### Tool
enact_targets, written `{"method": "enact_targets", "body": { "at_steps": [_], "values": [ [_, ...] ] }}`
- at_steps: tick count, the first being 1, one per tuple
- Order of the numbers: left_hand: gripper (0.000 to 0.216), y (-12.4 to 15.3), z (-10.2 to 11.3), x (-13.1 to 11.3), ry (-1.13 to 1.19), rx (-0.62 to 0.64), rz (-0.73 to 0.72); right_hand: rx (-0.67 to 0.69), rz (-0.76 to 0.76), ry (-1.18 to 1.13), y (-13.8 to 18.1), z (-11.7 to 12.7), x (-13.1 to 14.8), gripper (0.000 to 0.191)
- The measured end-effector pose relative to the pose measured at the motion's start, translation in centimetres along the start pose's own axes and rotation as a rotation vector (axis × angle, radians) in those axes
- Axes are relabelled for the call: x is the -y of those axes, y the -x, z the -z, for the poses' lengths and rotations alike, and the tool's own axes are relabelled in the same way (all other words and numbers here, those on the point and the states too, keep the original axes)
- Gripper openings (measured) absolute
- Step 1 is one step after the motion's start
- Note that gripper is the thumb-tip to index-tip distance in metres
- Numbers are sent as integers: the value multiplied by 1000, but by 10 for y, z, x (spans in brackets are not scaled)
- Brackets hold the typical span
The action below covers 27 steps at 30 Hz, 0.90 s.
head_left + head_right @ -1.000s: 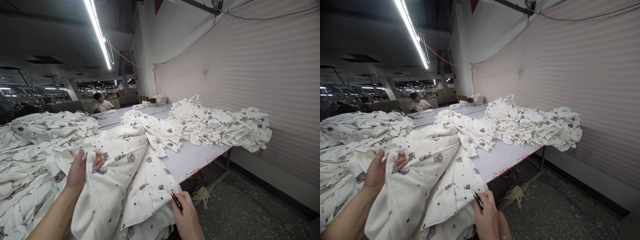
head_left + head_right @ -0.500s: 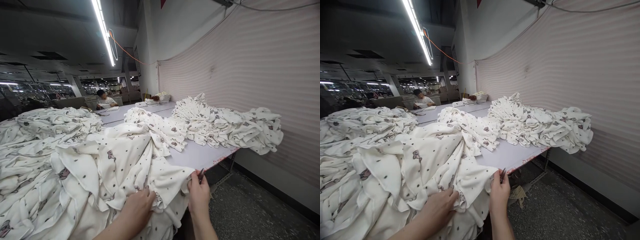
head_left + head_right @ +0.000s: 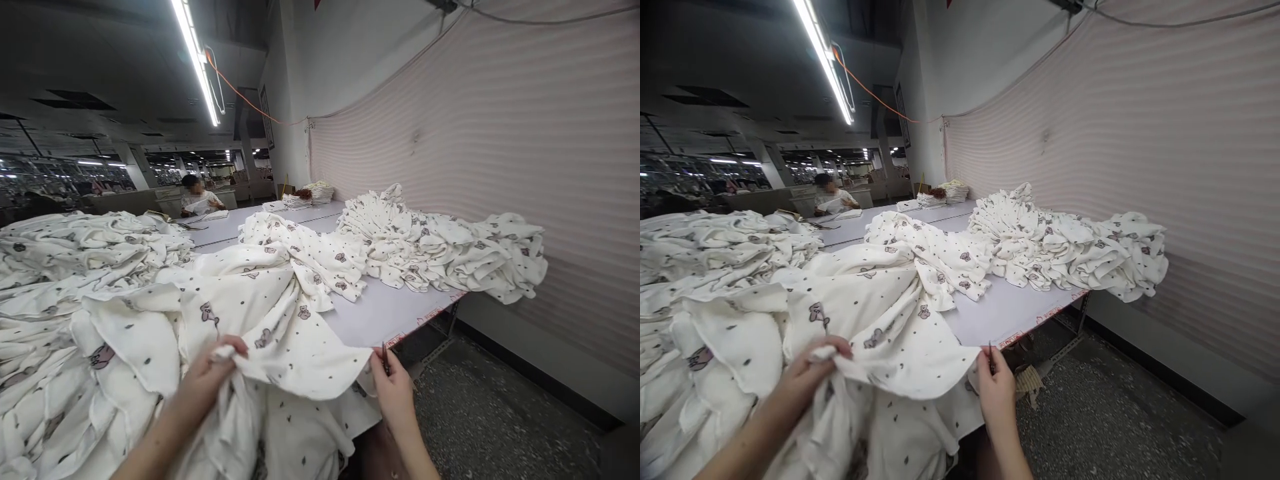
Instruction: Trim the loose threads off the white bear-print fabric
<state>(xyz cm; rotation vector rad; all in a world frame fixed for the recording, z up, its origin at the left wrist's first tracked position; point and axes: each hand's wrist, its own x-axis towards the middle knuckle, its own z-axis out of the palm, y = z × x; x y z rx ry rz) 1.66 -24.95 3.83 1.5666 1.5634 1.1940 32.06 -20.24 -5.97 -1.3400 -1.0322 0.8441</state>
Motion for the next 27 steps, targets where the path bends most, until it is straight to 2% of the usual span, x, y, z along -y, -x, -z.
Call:
{"method": "enact_targets", "body": {
  "at_steps": [2,4,7,9,11,12,13,17,19,22,24,27],
  "values": [
    [12,-10,7,-6,134,-106,57,107,16,-60,6,-9,9,32],
    [11,-18,3,-13,230,-87,80,181,40,-113,12,-20,24,30],
    [22,-20,-22,-28,100,77,0,271,77,-167,20,-38,51,26],
    [32,-19,-43,-37,-89,264,-103,335,95,-192,25,-48,66,23],
    [26,-19,-58,-43,-225,413,-180,395,108,-225,30,-52,75,23],
    [16,-20,-62,-44,-266,427,-201,402,112,-241,33,-52,76,24],
    [11,-22,-64,-44,-286,399,-209,388,121,-246,37,-51,73,25],
    [19,-23,-55,-38,-225,218,-193,176,229,-128,60,-46,38,25],
    [16,-19,-51,-34,-205,176,-199,120,312,-65,73,-50,19,37],
    [14,-10,-50,-29,-170,111,-203,106,414,31,82,-55,7,13],
    [15,-4,-49,-26,-101,166,-204,111,477,40,80,-54,10,13],
    [9,5,-47,-23,-66,346,-221,114,535,0,75,-45,18,13]
  ]
}}
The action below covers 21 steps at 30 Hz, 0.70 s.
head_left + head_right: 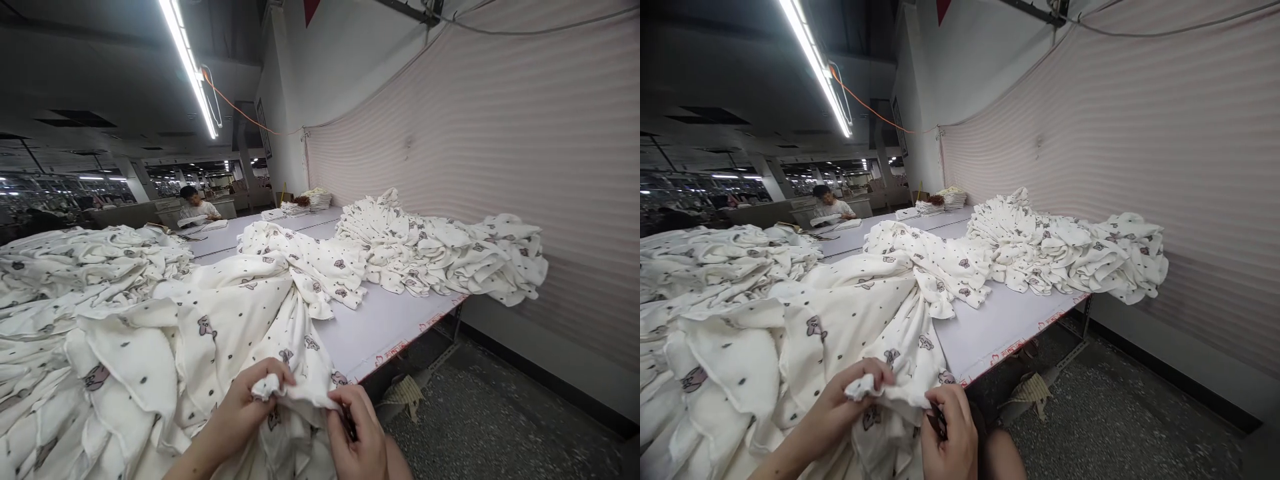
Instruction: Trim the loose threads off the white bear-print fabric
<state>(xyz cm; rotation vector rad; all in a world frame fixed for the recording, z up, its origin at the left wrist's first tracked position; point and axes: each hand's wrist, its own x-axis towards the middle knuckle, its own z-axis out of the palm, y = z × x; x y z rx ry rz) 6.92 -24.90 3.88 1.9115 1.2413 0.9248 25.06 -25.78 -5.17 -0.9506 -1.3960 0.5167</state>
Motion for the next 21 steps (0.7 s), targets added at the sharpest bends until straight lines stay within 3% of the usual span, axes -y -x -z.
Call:
{"method": "enact_targets", "body": {
  "at_steps": [2,5,9,11,17,21],
  "values": [
    [9,6,-4,0,-88,62,-16,7,7,-13,-2,6,2,11],
    [7,12,-13,3,-271,46,-51,72,-10,36,-2,13,4,10],
    [9,14,-23,11,-277,-45,-131,382,-43,77,-8,24,11,2],
    [9,14,-23,13,-246,-43,-154,483,-59,76,-14,30,17,7],
    [13,12,-22,8,-239,-35,-158,578,-134,186,-23,29,24,13],
    [10,10,-23,7,-226,-44,-158,504,-125,210,-12,22,15,15]
  ]
}}
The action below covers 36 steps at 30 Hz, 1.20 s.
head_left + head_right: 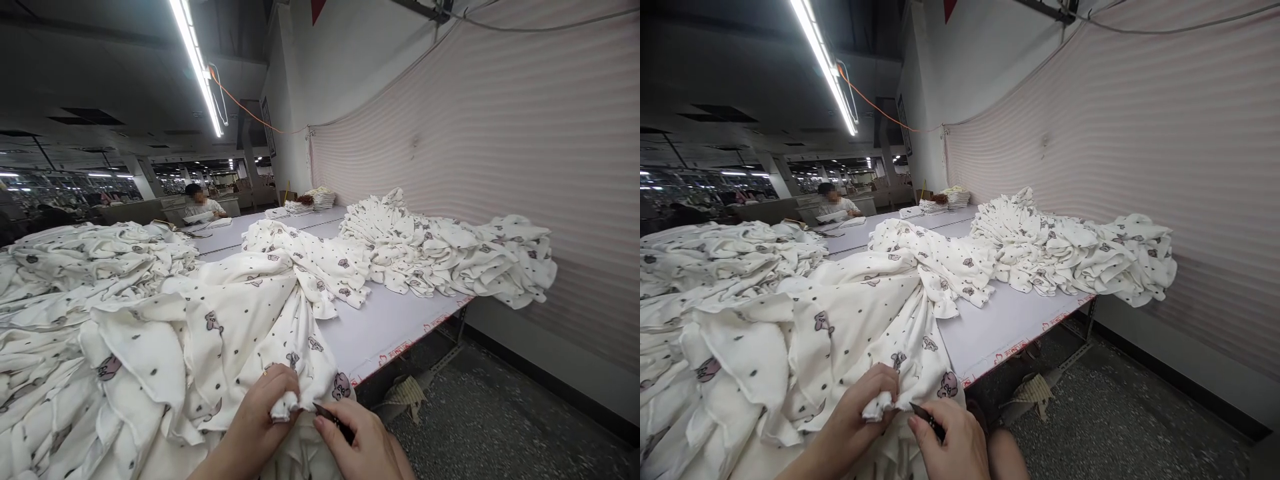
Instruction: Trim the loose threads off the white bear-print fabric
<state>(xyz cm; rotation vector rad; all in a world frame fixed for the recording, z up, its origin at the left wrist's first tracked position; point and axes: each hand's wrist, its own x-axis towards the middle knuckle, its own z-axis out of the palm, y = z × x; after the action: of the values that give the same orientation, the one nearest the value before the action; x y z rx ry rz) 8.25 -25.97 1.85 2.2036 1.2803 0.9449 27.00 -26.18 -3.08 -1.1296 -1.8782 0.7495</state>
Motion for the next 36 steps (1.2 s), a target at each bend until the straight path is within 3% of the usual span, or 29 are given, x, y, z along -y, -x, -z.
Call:
{"method": "enact_targets", "body": {
  "at_steps": [3,6,9,13,16,18,24,29,36],
  "values": [
    [5,-3,1,-3,14,14,54,-203,-1,77,3,-13,-7,28],
    [11,-8,6,-8,92,89,246,-316,6,73,-4,-17,-10,11],
    [22,-13,9,-11,266,102,420,-369,-12,-58,-16,-13,-9,13],
    [32,-18,9,-9,475,23,492,-366,79,-252,-21,-15,-2,11],
    [31,-17,7,-6,575,67,475,-391,143,-278,-20,-26,2,13],
    [30,-16,6,-4,598,97,462,-367,111,-279,-20,-30,3,7],
    [23,-14,4,-6,591,134,447,-281,58,-319,-26,-31,4,15],
    [23,-19,2,-12,469,61,439,-248,-68,-460,-28,-28,-1,24],
    [25,-17,5,-12,611,34,481,-185,9,-218,-19,-15,-7,16]
  ]
}}
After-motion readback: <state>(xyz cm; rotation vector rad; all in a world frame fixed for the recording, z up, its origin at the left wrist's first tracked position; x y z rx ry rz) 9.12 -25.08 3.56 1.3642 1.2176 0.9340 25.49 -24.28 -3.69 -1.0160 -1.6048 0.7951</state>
